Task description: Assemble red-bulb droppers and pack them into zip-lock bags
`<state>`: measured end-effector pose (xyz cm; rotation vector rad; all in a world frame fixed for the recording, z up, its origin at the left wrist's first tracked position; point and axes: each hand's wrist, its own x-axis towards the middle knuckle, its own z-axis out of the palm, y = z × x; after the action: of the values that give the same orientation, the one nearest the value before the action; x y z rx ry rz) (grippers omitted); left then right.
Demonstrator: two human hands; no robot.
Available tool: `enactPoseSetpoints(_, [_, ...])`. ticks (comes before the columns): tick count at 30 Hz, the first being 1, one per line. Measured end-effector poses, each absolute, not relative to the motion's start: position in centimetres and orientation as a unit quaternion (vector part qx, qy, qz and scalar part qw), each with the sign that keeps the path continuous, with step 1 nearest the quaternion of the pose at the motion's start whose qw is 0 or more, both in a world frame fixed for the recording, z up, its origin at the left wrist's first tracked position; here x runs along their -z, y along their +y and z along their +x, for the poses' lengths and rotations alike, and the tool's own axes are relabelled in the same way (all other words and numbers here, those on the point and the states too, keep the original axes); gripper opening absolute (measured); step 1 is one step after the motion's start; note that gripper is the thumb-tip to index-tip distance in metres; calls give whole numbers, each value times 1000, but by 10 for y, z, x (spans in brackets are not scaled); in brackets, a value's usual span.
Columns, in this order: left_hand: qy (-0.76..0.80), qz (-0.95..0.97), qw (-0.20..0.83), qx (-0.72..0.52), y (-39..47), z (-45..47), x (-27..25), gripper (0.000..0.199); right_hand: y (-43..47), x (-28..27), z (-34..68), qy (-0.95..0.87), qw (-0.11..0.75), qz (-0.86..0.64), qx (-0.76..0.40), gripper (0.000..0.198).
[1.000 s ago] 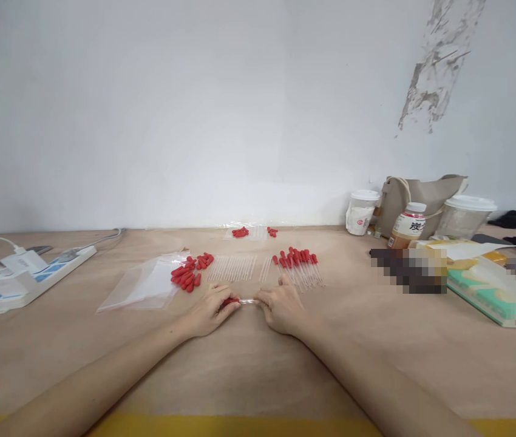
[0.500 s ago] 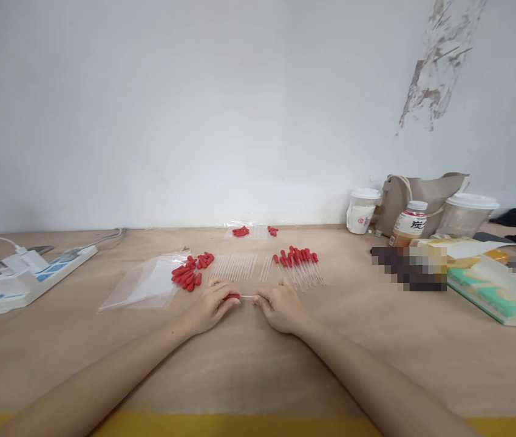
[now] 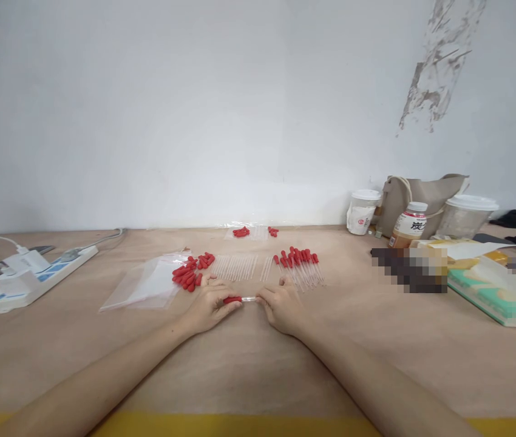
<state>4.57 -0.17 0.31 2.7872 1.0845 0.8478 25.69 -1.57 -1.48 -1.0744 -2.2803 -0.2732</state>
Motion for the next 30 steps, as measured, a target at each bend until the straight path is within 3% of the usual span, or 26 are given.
enactPoseSetpoints(14, [315,904,2,-289,0,45,1,20,-17,17,249,-853,319,-407,72,24])
enactPoseSetpoints(26, [359,877,25,-319,-1,45,0,18,-20,1,249,-868,261,-407,110,25])
enactPoseSetpoints(30, [369,873,19,-319,-3,40,0,34,-16,-10,265,-845,242,-453,151,24])
